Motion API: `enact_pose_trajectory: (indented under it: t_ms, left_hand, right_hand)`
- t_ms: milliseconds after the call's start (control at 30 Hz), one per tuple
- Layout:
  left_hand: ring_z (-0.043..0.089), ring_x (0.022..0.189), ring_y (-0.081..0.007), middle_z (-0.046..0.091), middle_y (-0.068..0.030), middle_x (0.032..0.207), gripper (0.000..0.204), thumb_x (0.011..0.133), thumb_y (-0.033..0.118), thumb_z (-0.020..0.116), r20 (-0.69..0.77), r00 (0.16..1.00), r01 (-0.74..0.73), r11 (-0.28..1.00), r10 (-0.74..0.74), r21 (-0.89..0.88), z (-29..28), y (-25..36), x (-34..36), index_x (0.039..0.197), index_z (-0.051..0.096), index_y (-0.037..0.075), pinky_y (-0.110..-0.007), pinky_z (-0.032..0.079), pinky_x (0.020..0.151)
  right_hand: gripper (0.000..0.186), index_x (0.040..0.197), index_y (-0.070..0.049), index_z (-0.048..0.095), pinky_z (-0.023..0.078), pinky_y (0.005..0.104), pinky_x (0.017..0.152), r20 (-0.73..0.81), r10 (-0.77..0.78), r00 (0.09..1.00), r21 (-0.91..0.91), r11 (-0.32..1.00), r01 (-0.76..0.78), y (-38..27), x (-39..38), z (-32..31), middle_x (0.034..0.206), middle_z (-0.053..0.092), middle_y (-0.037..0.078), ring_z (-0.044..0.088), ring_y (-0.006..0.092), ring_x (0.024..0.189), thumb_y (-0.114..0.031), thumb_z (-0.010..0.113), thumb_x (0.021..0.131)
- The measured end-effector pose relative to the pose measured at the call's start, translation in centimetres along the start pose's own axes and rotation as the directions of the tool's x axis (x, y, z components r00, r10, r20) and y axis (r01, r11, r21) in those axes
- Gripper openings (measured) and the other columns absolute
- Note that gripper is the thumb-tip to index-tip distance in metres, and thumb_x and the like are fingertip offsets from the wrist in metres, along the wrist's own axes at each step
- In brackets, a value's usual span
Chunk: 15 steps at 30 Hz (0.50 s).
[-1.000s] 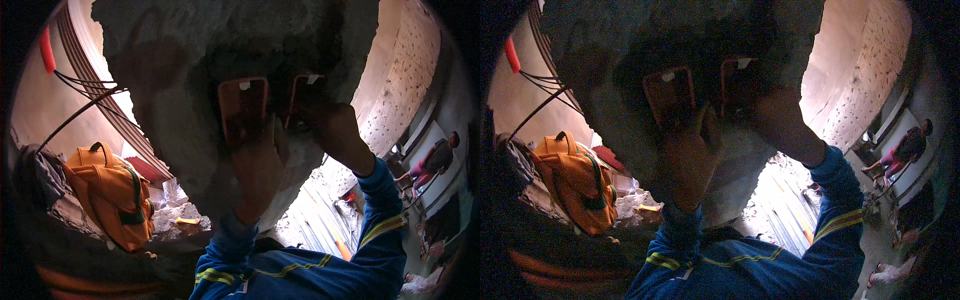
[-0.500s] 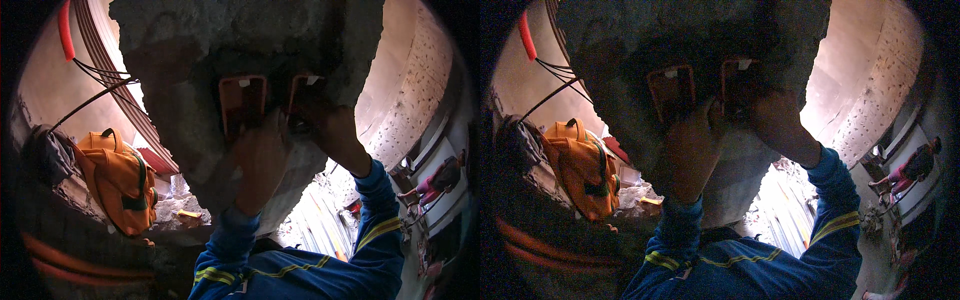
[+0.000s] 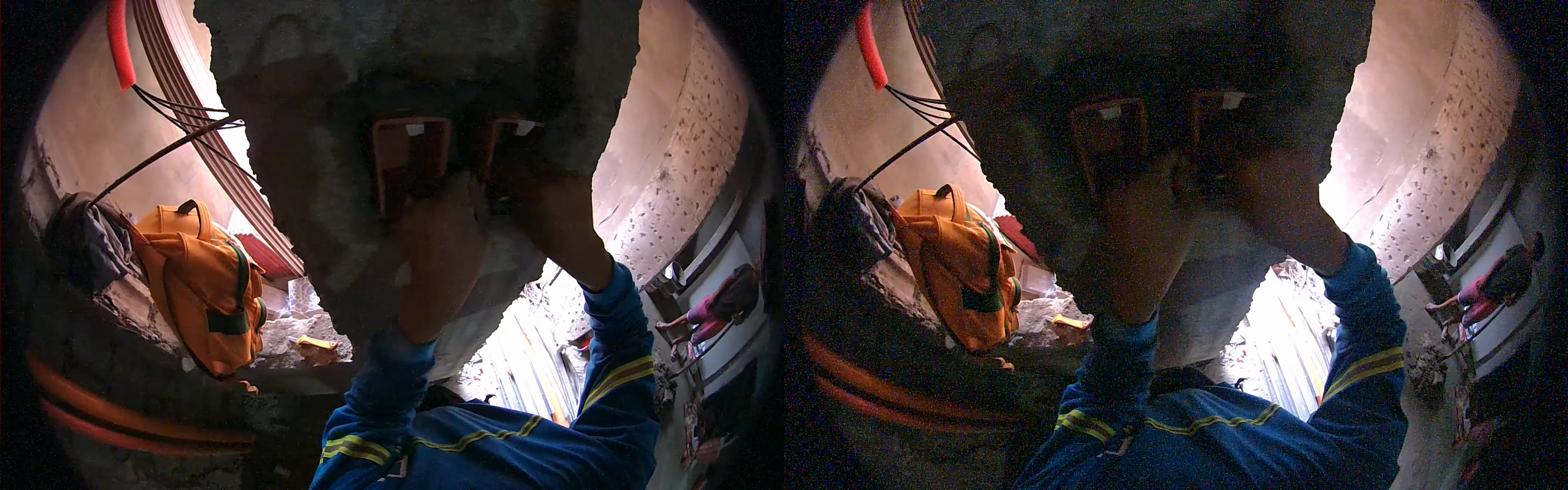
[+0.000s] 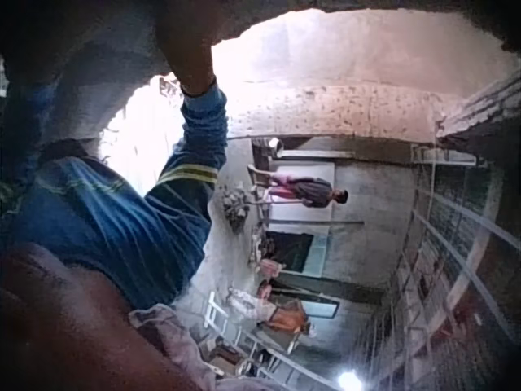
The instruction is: The person connects electrical junction boxes with a conduit pipe and fits them into a wall cutout by hand. Then, the person applies plaster to the wall using a trowel.
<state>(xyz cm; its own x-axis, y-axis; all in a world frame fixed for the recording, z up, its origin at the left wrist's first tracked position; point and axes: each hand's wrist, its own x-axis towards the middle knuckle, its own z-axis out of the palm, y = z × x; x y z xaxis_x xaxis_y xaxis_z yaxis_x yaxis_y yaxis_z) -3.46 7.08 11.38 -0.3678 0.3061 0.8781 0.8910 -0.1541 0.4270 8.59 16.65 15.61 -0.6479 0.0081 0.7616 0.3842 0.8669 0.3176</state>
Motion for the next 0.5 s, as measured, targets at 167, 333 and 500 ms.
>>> enact_pose_trajectory:
  t_ms: [167,333,500]
  left_hand:
    - [0.059,0.053,-0.0364,0.055,-0.0174,0.055,0.013,0.084,0.015,0.057,-0.007,1.0,-0.016,0.996,0.016,0.084,-0.3,0.7,0.4,0.073,0.057,0.009,-0.045,0.045,0.051]
    - [0.059,0.053,-0.0366,0.055,-0.0171,0.055,0.014,0.084,0.015,0.055,0.03,1.0,0.005,0.997,-0.007,0.08,-0.4,0.7,0.6,0.073,0.057,0.008,-0.045,0.045,0.051]
    - [0.059,0.053,-0.0353,0.056,-0.0173,0.055,0.015,0.085,0.016,0.054,0.049,0.999,-0.008,0.997,0.004,0.082,-0.6,0.8,0.9,0.072,0.057,0.008,-0.045,0.045,0.052]
  right_hand:
    - [0.031,0.096,-0.013,0.065,0.055,0.0328,0.064,0.056,0.052,0.997,0.088,0.994,-0.057,0.0,0.3,-0.5,0.093,0.068,0.009,0.068,0.0244,0.074,-0.004,0.071,0.068]
    - [0.028,0.095,-0.012,0.066,0.055,0.0328,0.064,-0.042,0.043,0.998,0.011,0.999,-0.042,0.5,-0.5,0.4,0.093,0.068,0.008,0.067,0.0249,0.075,-0.002,0.069,0.068]
    - [0.03,0.097,-0.012,0.066,0.055,0.0335,0.064,-0.02,0.079,0.997,0.117,0.99,-0.076,0.0,0.1,-0.2,0.094,0.068,0.009,0.067,0.0263,0.076,-0.002,0.068,0.069]
